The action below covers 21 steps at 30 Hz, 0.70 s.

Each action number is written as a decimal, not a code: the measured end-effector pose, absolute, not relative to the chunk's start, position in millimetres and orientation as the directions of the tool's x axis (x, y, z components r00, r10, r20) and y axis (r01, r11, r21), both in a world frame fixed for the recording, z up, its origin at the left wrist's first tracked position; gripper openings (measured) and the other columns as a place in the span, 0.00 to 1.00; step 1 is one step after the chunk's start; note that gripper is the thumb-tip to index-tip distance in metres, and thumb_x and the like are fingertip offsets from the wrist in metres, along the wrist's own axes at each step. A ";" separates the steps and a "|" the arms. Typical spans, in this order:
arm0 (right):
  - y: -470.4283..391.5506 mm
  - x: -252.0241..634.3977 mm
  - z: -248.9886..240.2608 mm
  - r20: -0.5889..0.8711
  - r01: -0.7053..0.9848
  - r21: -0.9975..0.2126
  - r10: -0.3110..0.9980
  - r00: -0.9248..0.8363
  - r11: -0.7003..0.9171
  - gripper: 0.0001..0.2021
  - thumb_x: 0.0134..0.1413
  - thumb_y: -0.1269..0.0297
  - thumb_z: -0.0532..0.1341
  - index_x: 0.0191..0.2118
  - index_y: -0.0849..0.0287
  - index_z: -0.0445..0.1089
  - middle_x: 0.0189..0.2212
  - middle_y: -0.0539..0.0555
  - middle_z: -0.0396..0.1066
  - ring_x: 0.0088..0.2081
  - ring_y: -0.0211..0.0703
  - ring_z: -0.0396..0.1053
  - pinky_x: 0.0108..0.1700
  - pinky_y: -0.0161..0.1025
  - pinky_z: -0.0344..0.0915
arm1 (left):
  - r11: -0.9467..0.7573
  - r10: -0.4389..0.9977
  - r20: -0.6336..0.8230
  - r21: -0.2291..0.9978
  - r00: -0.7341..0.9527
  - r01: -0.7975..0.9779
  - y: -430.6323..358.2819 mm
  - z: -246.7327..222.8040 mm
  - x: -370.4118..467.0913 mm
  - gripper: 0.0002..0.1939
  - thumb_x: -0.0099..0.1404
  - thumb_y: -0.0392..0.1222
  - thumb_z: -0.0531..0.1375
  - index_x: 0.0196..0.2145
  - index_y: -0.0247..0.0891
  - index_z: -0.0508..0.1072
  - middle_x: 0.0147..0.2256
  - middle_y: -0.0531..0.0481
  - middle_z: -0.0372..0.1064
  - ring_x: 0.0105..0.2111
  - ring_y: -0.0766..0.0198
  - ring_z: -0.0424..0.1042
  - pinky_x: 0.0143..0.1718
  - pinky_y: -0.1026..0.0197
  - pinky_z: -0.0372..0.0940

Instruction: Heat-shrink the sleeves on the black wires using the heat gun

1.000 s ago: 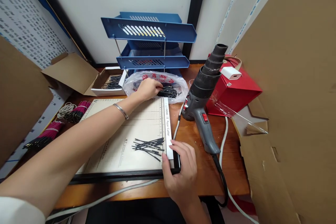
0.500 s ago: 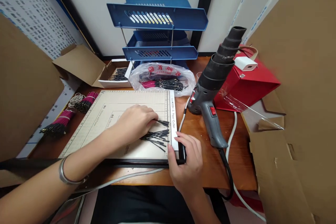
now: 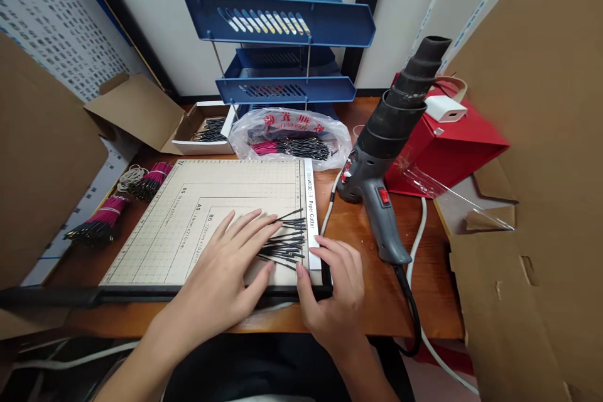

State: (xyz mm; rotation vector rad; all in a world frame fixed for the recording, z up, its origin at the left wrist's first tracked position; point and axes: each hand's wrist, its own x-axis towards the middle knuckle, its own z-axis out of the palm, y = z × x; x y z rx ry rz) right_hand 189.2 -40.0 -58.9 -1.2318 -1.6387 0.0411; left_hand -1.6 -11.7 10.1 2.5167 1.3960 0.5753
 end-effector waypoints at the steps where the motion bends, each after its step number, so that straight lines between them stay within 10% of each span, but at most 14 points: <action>1: -40.2 189.3 -58.5 0.689 0.683 -0.556 0.722 0.062 0.473 0.13 0.56 0.72 0.66 0.47 0.60 0.70 0.48 0.60 0.75 0.50 0.48 0.70 0.54 0.50 0.68 | -0.521 0.854 0.230 0.359 0.467 0.775 -12.6 8.0 0.9 0.24 0.69 0.39 0.55 0.63 0.40 0.67 0.65 0.47 0.65 0.67 0.48 0.59 0.70 0.34 0.49; 21: -40.9 191.2 -59.3 0.673 0.749 -0.467 0.738 -0.045 0.471 0.15 0.59 0.72 0.65 0.51 0.54 0.76 0.56 0.60 0.70 0.53 0.51 0.67 0.53 0.54 0.67 | -0.479 0.842 0.352 0.141 0.408 0.867 -53.5 -19.9 15.4 0.28 0.76 0.51 0.51 0.67 0.34 0.63 0.68 0.48 0.59 0.70 0.49 0.56 0.73 0.40 0.41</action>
